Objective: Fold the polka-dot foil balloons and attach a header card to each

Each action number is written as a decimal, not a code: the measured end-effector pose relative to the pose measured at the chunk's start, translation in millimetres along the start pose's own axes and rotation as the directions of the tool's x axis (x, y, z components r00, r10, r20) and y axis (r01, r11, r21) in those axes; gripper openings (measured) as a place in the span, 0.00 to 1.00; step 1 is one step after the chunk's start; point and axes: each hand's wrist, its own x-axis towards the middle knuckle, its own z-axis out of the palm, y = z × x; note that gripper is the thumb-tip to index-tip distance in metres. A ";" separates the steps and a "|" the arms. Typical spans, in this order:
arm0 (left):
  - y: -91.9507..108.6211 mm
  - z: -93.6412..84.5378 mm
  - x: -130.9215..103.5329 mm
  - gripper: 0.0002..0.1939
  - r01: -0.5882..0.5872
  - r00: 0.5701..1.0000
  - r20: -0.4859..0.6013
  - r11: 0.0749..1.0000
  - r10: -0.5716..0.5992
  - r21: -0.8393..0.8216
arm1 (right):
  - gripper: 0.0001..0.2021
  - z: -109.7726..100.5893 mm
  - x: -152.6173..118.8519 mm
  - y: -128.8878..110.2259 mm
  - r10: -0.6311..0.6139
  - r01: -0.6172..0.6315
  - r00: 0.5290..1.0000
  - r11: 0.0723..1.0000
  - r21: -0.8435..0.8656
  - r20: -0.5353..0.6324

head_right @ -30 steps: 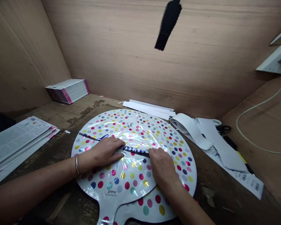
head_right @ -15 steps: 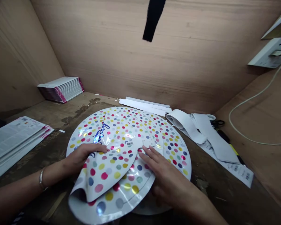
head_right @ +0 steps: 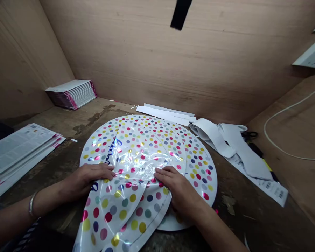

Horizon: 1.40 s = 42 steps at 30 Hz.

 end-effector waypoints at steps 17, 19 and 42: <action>-1.2 6.0 34.3 0.07 0.582 0.734 -0.398 0.811 -0.550 -0.049 | 0.15 2.9 46.6 -5.2 0.590 -0.587 0.779 0.805 0.086 -0.212; -3.4 8.3 33.9 0.07 0.586 0.717 -0.418 0.807 -0.558 -0.074 | 0.14 6.6 51.8 -1.9 0.602 -0.619 0.764 0.785 -0.001 -0.232; -5.3 15.2 18.1 0.10 0.419 0.832 -0.418 0.907 -0.365 0.041 | 0.19 1.4 53.9 1.7 0.579 -0.595 0.802 0.793 -0.128 -0.145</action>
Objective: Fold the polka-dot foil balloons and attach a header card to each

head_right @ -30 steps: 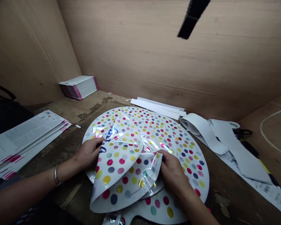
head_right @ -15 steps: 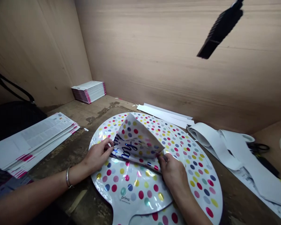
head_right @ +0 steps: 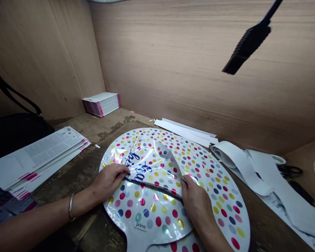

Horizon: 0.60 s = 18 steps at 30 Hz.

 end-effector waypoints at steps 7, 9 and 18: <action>1.9 -1.0 -3.7 0.12 0.015 1.000 -0.016 0.996 -0.013 0.092 | 0.19 -0.2 7.0 -7.4 0.015 -0.018 0.999 0.997 -0.081 -0.041; 3.5 -1.0 -3.8 0.13 0.038 0.999 0.010 0.983 -0.041 0.180 | 0.19 1.1 9.9 -8.9 0.013 -0.016 0.999 0.994 -0.104 -0.032; 1.4 4.1 -2.6 0.18 0.024 0.995 0.077 0.913 -0.061 0.407 | 0.20 -0.3 14.6 -4.5 0.055 -0.054 0.998 0.997 -0.056 0.009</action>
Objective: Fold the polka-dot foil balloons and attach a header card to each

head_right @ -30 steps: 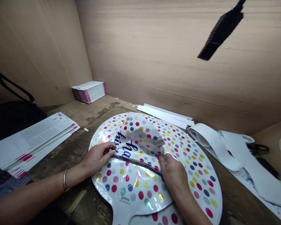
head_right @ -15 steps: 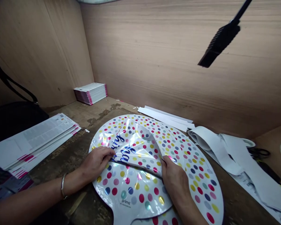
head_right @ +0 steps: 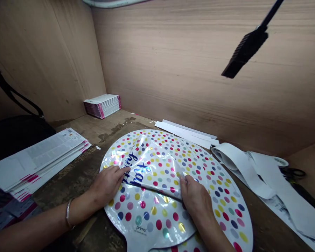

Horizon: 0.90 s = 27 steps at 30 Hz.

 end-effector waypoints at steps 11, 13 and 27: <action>-4.1 5.7 -3.4 0.17 0.005 0.997 -0.074 0.987 -0.017 -0.160 | 0.16 1.5 -6.6 -0.2 -0.035 0.034 0.999 0.999 -0.004 -0.008; -3.8 5.3 -3.4 0.17 0.026 0.998 -0.058 0.991 -0.034 -0.134 | 0.16 2.0 -1.9 -1.6 -0.041 0.040 0.999 0.998 -0.038 -0.022; 39.2 -7.7 44.7 0.26 -0.381 0.916 0.115 0.923 0.385 -0.059 | 0.16 4.2 5.1 -1.5 -0.118 0.106 0.991 0.983 -0.152 -0.070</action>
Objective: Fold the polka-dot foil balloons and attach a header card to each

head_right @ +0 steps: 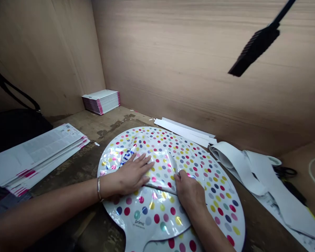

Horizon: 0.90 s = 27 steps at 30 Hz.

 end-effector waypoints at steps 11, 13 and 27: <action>-1.2 22.5 -2.6 0.31 0.034 0.995 0.093 0.999 -0.035 0.008 | 0.33 3.0 -43.6 -19.6 -0.406 0.392 0.898 0.913 0.110 0.172; 0.3 22.2 -2.3 0.31 0.046 0.995 0.092 0.999 -0.047 0.009 | 0.33 -2.8 -40.9 -12.9 -0.160 0.153 0.965 0.987 0.048 0.206; -78.9 -14.5 19.2 0.29 0.384 0.921 0.059 0.923 -0.384 0.013 | 0.26 17.4 -9.5 -60.1 -0.442 0.432 0.894 0.894 0.118 0.078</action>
